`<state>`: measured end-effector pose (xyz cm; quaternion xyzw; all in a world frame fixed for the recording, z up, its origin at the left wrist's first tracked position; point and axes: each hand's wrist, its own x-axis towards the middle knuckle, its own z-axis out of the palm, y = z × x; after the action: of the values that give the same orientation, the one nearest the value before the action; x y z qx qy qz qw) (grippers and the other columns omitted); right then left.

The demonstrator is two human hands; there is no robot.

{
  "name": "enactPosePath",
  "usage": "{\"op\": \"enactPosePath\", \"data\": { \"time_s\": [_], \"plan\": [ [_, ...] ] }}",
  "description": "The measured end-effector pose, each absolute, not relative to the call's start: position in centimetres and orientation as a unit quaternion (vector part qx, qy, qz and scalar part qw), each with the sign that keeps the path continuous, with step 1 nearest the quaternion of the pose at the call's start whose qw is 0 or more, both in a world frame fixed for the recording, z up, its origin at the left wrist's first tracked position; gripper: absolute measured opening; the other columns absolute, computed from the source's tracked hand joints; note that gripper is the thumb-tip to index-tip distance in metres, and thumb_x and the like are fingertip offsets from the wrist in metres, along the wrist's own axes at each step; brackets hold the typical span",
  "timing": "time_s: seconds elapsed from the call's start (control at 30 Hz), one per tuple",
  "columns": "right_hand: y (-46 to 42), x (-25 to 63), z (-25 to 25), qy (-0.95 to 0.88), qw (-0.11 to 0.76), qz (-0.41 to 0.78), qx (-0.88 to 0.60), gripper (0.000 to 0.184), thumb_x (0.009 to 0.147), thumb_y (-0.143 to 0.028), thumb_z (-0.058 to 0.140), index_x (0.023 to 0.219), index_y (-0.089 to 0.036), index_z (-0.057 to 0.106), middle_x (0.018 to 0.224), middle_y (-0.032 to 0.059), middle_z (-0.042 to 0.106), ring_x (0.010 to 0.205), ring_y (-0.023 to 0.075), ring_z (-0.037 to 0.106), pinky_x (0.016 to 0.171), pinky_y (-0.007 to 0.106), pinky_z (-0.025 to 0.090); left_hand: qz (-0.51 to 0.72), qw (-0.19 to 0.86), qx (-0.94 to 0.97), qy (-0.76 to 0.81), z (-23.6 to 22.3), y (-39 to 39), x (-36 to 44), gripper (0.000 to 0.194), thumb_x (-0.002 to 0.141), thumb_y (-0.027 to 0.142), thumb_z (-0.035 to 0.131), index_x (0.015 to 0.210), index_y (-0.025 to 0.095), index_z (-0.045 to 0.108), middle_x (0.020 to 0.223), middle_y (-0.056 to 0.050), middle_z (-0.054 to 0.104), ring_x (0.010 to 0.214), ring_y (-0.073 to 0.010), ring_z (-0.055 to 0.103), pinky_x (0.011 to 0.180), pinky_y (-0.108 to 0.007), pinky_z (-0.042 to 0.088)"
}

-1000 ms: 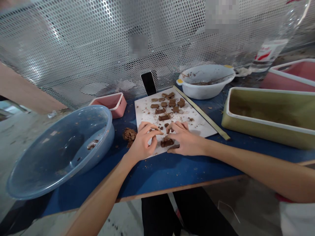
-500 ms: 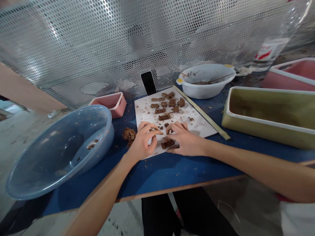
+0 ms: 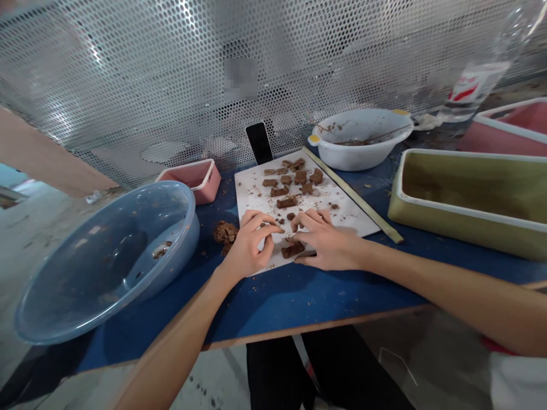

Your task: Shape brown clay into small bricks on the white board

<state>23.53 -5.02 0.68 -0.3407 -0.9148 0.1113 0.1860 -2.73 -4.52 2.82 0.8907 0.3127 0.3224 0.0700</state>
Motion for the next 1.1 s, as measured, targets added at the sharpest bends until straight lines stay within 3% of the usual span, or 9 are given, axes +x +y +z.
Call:
{"op": "enactPosePath", "data": {
  "time_s": [0.57, 1.1],
  "plan": [
    [-5.44, 23.46, 0.79, -0.923, 0.177, 0.089, -0.331, 0.026, 0.106, -0.05, 0.066, 0.106, -0.025, 0.074, 0.128, 0.0128, 0.058, 0.126, 0.0366, 0.051, 0.102, 0.056, 0.039, 0.319, 0.063, 0.894, 0.308, 2.58, -4.31, -2.8, 0.028, 0.096, 0.004, 0.055, 0.108, 0.018, 0.076, 0.117, -0.012, 0.069, 0.118, -0.0301, 0.055, 0.104, -0.049, 0.053],
    [-5.25, 23.81, 0.35, -0.933, 0.193, 0.056, -0.298, 0.024, 0.104, -0.046, 0.07, 0.105, -0.022, 0.073, 0.125, 0.013, 0.059, 0.122, 0.0348, 0.052, 0.101, 0.053, 0.039, 0.314, 0.055, 0.895, 0.311, 2.44, -4.17, -2.83, 0.027, 0.096, 0.004, 0.055, 0.107, 0.018, 0.076, 0.118, -0.013, 0.069, 0.118, -0.0313, 0.056, 0.103, -0.052, 0.054]
  ]
}}
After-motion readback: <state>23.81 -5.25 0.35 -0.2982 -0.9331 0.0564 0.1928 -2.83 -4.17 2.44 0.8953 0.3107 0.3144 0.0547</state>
